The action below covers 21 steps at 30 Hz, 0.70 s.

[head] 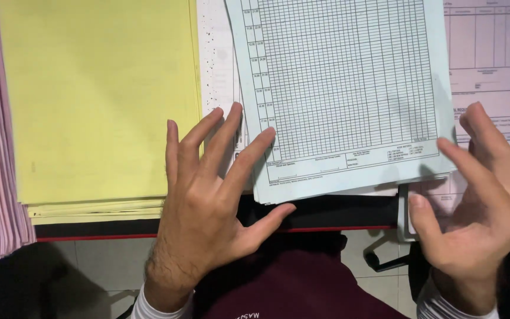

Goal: Sorting and reviewing various documents and folders on a desk in an office setting

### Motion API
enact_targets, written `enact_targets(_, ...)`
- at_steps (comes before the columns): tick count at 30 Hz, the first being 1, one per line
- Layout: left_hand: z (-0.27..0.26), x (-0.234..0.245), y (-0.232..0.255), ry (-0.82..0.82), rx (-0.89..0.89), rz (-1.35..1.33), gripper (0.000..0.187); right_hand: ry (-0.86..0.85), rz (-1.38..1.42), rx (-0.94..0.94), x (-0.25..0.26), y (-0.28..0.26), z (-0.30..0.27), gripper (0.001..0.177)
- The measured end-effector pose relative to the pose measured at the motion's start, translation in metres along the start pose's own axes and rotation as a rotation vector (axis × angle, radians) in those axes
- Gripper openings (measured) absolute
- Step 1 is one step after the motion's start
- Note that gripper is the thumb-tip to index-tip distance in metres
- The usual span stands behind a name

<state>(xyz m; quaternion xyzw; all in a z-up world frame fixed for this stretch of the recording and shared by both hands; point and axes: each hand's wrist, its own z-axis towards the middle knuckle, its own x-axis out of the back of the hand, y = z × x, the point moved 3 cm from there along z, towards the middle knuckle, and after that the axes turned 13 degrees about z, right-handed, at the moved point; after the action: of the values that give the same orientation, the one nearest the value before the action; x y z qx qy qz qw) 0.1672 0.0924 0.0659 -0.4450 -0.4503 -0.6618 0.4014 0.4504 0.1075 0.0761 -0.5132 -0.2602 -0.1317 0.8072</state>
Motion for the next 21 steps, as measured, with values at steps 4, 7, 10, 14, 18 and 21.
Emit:
enact_targets(4, 0.010, 0.006, -0.003, -0.040, 0.028, -0.063, 0.105, -0.025, 0.223, -0.207, 0.006, 0.001, 0.016, 0.067)
enact_targets(7, 0.026, 0.011, -0.011, -0.086, 0.022, -0.177, 0.094, -0.110, 0.336, -0.356, 0.018, 0.007, 0.035, 0.073)
enact_targets(10, 0.046, 0.016, -0.020, -0.127, 0.004, -0.341, 0.088, -0.200, 0.442, -0.380, 0.034, 0.027, 0.055, 0.068)
enact_targets(14, 0.078, 0.019, -0.029, -0.077, 0.101, -0.675, 0.073, -0.237, 0.623, -0.462, 0.040, 0.073, 0.085, 0.064)
enact_targets(18, 0.107, -0.007, -0.046, -0.019, 0.197, -0.954, 0.066, -0.053, 0.797, -0.692, 0.027, 0.080, 0.119, 0.052)
enact_targets(21, 0.132, -0.023, -0.053, 0.132, 0.090, -1.034, 0.053, -0.027, 0.835, -0.740, 0.012, 0.067, 0.141, 0.021)
